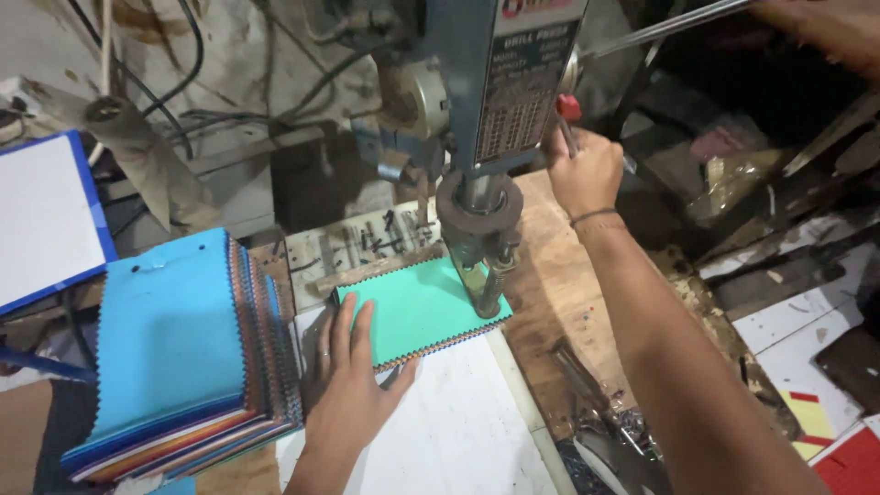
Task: The person uses a drill press to punch holes into stacks of colored paper and cardboard. They then assemble the materials into notebooks, securing them with metal wire staples using pliers.
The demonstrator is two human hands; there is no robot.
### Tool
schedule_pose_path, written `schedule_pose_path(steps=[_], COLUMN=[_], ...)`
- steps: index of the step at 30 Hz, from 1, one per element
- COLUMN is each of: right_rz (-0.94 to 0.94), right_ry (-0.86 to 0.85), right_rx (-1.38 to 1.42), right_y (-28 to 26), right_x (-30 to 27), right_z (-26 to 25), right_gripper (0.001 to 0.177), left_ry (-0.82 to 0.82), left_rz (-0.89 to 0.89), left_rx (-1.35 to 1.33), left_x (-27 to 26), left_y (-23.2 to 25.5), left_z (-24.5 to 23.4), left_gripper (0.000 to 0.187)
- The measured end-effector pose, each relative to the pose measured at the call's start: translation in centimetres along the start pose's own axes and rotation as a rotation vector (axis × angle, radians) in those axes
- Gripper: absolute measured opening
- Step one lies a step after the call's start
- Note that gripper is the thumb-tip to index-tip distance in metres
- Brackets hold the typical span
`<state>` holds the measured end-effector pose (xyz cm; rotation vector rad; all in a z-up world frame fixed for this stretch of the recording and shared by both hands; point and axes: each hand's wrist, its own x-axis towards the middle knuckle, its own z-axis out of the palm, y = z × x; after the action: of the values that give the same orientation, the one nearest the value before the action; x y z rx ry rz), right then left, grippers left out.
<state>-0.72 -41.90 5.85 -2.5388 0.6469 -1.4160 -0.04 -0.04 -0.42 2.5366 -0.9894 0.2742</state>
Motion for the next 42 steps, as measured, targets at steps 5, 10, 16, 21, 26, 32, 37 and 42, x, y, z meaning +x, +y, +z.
schedule_pose_path(steps=[5,10,16,21,26,32,37,42], right_rz=[0.09,-0.371,-0.659,0.031,-0.666,-0.582,0.922,0.63], right_ry=[-0.135,0.182,0.198,-0.484,-0.187,-0.046,-0.693,-0.844], right_rx=[-0.199,-0.717,-0.715,-0.338,-0.904,-0.152,1.261,0.302], right_y=[-1.5,-2.9,-8.0,-13.8,-11.0,-8.8,-15.2,-5.4], right_x=[-1.2,2.7,12.6,13.4,11.7,-1.4,-7.5,-13.7], right_z=[-7.2,-16.6,-18.6,-14.7,-12.5,-14.7,-13.9,-4.3], right_gripper=[0.044,0.038,0.031,0.059,0.016,0.023,0.059,0.046], left_ry=[-0.172,-0.313,-0.272,-0.434,-0.314,-0.322,-0.341,-0.365], left_rz=[-0.096,-0.179,-0.134,-0.184,-0.125,-0.143,-0.298,-0.743], left_rx=[-0.041,-0.18,-0.175,-0.243,-0.213,-0.208,-0.529,-0.454], left_x=[0.1,0.1,-0.5,-0.4,-0.6,-0.8,-0.2,7.2], left_y=[0.1,0.6,0.2,0.9,-0.3,0.3,0.9,-3.3], left_z=[-0.4,-1.5,-1.6,-4.8,-2.5,-4.2,-4.1,4.2], left_gripper=[0.092,0.09,0.089,0.091,0.09,0.093,0.074,0.083])
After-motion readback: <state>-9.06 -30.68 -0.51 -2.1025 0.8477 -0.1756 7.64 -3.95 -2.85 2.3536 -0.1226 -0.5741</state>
